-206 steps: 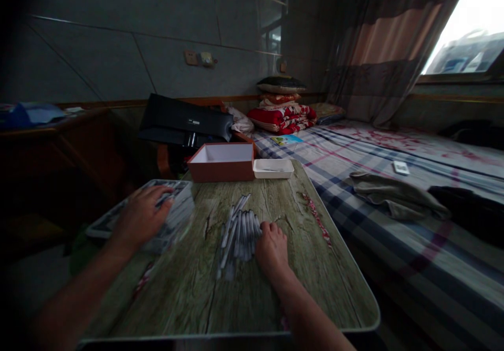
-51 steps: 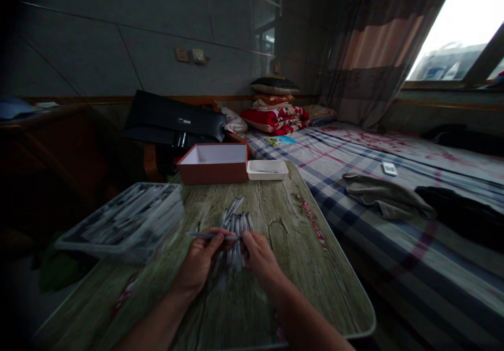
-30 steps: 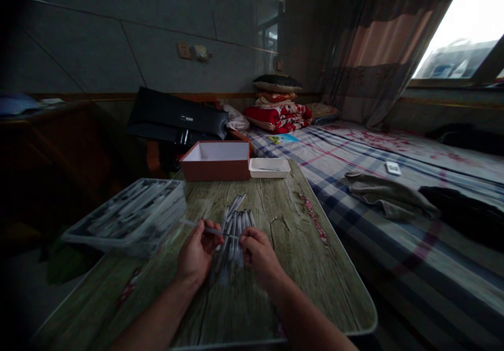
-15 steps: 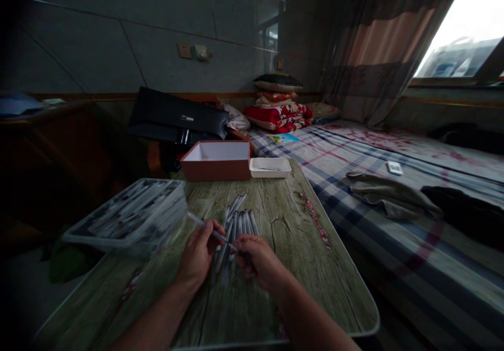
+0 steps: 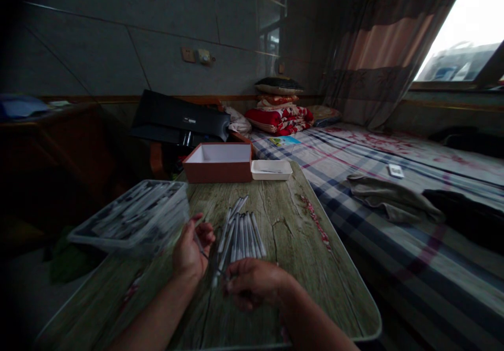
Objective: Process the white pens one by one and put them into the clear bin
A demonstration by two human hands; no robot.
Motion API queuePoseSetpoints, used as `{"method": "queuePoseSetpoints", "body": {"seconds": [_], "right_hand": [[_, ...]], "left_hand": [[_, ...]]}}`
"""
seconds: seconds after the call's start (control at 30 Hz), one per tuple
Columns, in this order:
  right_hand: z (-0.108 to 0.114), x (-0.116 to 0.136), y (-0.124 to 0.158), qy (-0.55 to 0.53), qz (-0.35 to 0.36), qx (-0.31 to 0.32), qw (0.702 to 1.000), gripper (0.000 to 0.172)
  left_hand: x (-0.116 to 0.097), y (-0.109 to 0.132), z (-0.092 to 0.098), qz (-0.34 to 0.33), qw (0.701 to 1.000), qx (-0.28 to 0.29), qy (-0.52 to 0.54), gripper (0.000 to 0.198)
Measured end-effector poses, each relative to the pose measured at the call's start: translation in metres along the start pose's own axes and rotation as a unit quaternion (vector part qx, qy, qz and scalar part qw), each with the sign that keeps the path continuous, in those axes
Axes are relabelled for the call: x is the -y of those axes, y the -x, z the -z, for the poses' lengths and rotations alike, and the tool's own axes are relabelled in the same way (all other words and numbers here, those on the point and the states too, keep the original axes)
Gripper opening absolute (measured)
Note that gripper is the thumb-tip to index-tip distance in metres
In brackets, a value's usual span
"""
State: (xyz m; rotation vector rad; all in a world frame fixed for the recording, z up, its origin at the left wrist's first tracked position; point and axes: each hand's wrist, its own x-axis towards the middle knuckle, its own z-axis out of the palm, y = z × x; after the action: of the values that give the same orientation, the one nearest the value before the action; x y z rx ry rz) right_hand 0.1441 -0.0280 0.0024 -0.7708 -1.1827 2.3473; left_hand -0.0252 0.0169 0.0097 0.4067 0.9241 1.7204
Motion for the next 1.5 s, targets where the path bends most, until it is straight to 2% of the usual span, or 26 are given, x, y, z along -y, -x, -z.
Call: {"method": "queuePoseSetpoints", "body": {"seconds": [0.13,0.2,0.27,0.33,0.4,0.47,0.53,0.63,0.73,0.83,0.9,0.97,1.03,1.1,1.2,1.27,1.33,1.43,1.5], "right_hand": [[0.002,0.004,0.007,0.054,-0.035,0.051,0.997,0.031],[0.005,0.005,0.008,0.052,-0.025,0.066,0.996,0.032],[0.008,0.004,0.006,0.037,0.010,0.061,0.997,0.033],[0.009,0.002,0.002,0.004,0.077,0.018,0.997,0.032],[0.009,0.001,-0.003,-0.030,0.138,-0.043,0.989,0.029],[0.007,0.001,-0.008,-0.037,0.160,-0.080,0.983,0.029],[0.006,0.001,-0.011,-0.029,0.155,-0.090,0.983,0.031],[0.004,0.001,-0.011,-0.024,0.149,-0.092,0.984,0.035],[0.001,0.001,-0.008,-0.003,0.137,-0.079,0.987,0.036],[-0.001,0.002,-0.008,-0.001,0.127,-0.081,0.989,0.033],[0.001,0.003,-0.011,-0.024,0.154,-0.134,0.979,0.030],[0.006,0.004,-0.015,-0.039,0.215,-0.220,0.951,0.028],[0.011,0.004,-0.017,-0.024,0.291,-0.315,0.903,0.025],[0.014,0.005,-0.015,0.031,0.347,-0.399,0.848,0.016],[0.009,0.007,-0.011,0.177,0.406,-0.472,0.762,0.009],[0.003,0.006,-0.011,0.276,0.455,-0.468,0.706,0.015],[-0.003,0.004,-0.013,0.383,0.476,-0.421,0.671,0.019],[-0.007,0.002,-0.017,0.528,0.455,-0.368,0.615,0.021],[-0.008,0.003,-0.019,0.577,0.425,-0.365,0.595,0.021]], "left_hand": [[-0.003,-0.007,0.002,0.061,0.996,-0.023,0.058,0.016],[-0.005,-0.010,0.002,0.093,0.992,-0.040,0.082,0.010],[-0.005,-0.010,0.001,0.125,0.987,-0.033,0.090,0.006],[-0.004,-0.005,-0.001,0.154,0.985,0.026,0.075,0.014],[-0.002,0.004,-0.003,0.171,0.977,0.123,0.038,0.022],[0.001,0.015,-0.004,0.187,0.958,0.215,-0.011,0.026],[0.004,0.023,-0.004,0.199,0.944,0.258,-0.056,0.025],[0.008,0.024,-0.003,0.176,0.955,0.223,-0.081,0.025],[0.007,0.012,-0.003,0.149,0.976,0.155,-0.026,0.023],[0.004,0.000,-0.002,0.187,0.971,0.134,0.072,0.012],[0.003,-0.001,-0.002,0.244,0.954,0.131,0.113,0.005],[0.003,0.003,-0.003,0.303,0.937,0.116,0.127,0.011],[0.004,0.011,-0.004,0.346,0.921,0.114,0.136,0.015],[0.005,0.019,-0.005,0.371,0.906,0.139,0.147,0.017],[0.008,0.029,-0.006,0.401,0.882,0.200,0.146,0.022],[0.012,0.034,-0.005,0.413,0.871,0.229,0.132,0.023],[0.016,0.038,-0.004,0.428,0.864,0.236,0.121,0.021],[0.020,0.040,-0.004,0.455,0.858,0.203,0.124,0.022],[0.019,0.040,-0.005,0.461,0.862,0.168,0.129,0.024]]}}
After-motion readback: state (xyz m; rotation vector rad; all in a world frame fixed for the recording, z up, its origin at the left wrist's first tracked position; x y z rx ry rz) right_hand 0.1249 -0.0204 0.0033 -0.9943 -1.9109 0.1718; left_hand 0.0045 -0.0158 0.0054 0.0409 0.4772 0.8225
